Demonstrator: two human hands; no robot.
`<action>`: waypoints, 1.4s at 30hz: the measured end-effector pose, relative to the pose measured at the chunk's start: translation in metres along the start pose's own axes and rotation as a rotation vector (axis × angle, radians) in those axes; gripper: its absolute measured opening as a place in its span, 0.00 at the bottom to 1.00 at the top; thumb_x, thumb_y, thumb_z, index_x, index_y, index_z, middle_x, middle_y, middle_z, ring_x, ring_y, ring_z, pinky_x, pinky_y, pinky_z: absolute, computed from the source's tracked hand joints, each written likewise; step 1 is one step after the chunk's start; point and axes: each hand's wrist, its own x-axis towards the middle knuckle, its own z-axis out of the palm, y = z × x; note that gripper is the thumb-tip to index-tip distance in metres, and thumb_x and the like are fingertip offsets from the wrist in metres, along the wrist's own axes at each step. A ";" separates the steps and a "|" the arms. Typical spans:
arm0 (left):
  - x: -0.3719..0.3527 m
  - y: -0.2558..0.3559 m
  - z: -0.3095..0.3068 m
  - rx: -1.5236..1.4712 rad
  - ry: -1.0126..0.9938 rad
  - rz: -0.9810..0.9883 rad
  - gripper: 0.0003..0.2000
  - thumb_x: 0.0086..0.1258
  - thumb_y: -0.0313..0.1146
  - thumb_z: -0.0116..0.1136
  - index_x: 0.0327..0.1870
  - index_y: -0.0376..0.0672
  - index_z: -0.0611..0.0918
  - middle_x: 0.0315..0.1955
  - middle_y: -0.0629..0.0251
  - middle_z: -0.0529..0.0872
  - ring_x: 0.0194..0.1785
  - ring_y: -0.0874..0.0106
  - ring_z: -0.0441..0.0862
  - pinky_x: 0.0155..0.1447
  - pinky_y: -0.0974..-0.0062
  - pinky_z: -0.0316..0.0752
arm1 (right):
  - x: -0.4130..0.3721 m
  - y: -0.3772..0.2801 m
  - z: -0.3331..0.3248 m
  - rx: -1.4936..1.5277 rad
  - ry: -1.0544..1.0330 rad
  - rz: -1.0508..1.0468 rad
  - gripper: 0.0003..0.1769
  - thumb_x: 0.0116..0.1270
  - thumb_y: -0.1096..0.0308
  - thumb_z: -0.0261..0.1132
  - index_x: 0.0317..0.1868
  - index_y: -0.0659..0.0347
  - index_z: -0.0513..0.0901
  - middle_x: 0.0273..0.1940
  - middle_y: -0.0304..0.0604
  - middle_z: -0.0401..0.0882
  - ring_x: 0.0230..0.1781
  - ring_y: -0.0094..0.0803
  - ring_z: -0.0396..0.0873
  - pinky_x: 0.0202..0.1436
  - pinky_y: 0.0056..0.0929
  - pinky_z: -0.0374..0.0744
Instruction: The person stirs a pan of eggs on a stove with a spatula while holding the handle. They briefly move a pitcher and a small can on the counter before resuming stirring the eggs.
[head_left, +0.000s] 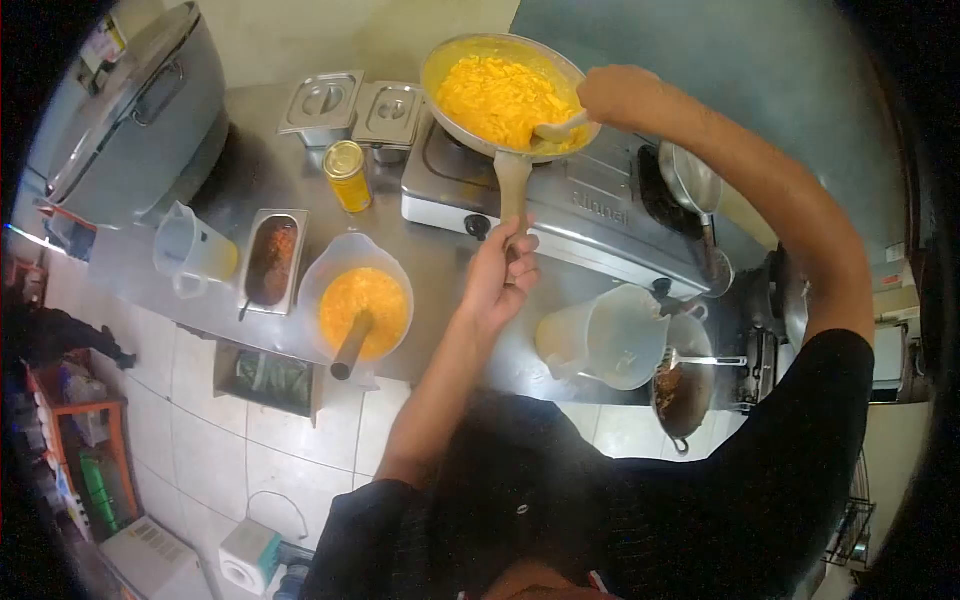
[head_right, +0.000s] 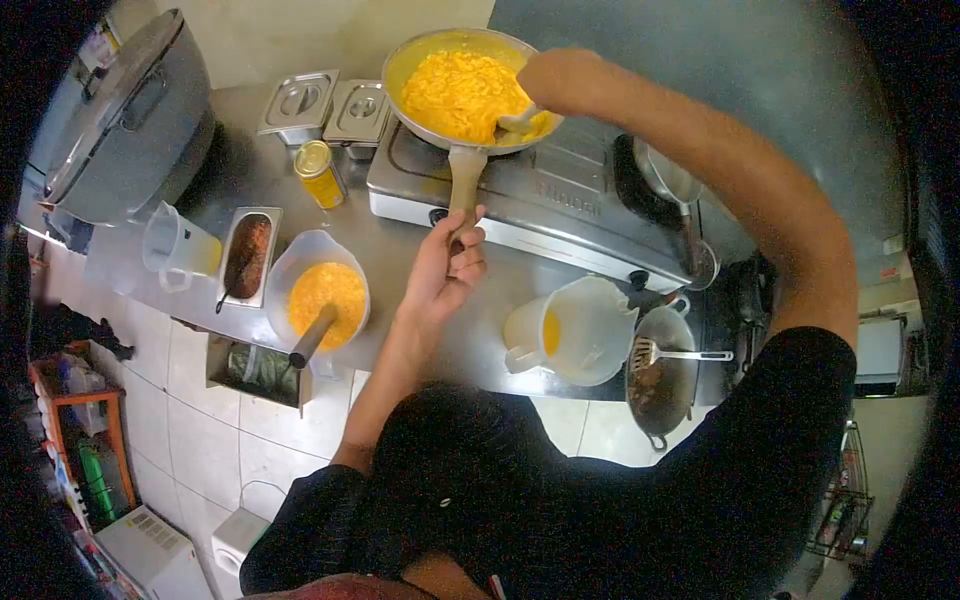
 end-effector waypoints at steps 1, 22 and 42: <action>0.000 0.001 0.001 0.022 0.006 -0.006 0.12 0.70 0.38 0.46 0.51 0.44 0.70 0.21 0.76 0.67 0.15 0.85 0.57 0.18 0.86 0.55 | 0.003 0.004 0.009 -0.025 0.019 0.007 0.09 0.55 0.70 0.59 0.32 0.65 0.83 0.33 0.54 0.82 0.33 0.47 0.82 0.34 0.41 0.80; -0.004 0.005 0.001 0.148 0.009 -0.009 0.16 0.70 0.41 0.46 0.54 0.42 0.68 0.21 0.76 0.66 0.16 0.85 0.58 0.17 0.85 0.53 | 0.041 -0.005 0.017 0.091 -0.028 -0.099 0.14 0.65 0.60 0.52 0.37 0.60 0.79 0.34 0.50 0.80 0.38 0.49 0.78 0.41 0.45 0.76; -0.007 0.012 0.003 0.193 0.034 -0.066 0.13 0.71 0.41 0.45 0.51 0.48 0.71 0.19 0.79 0.63 0.14 0.87 0.55 0.15 0.87 0.50 | 0.010 -0.027 0.039 0.073 -0.001 -0.027 0.11 0.60 0.67 0.54 0.39 0.60 0.80 0.32 0.52 0.80 0.36 0.49 0.80 0.38 0.43 0.78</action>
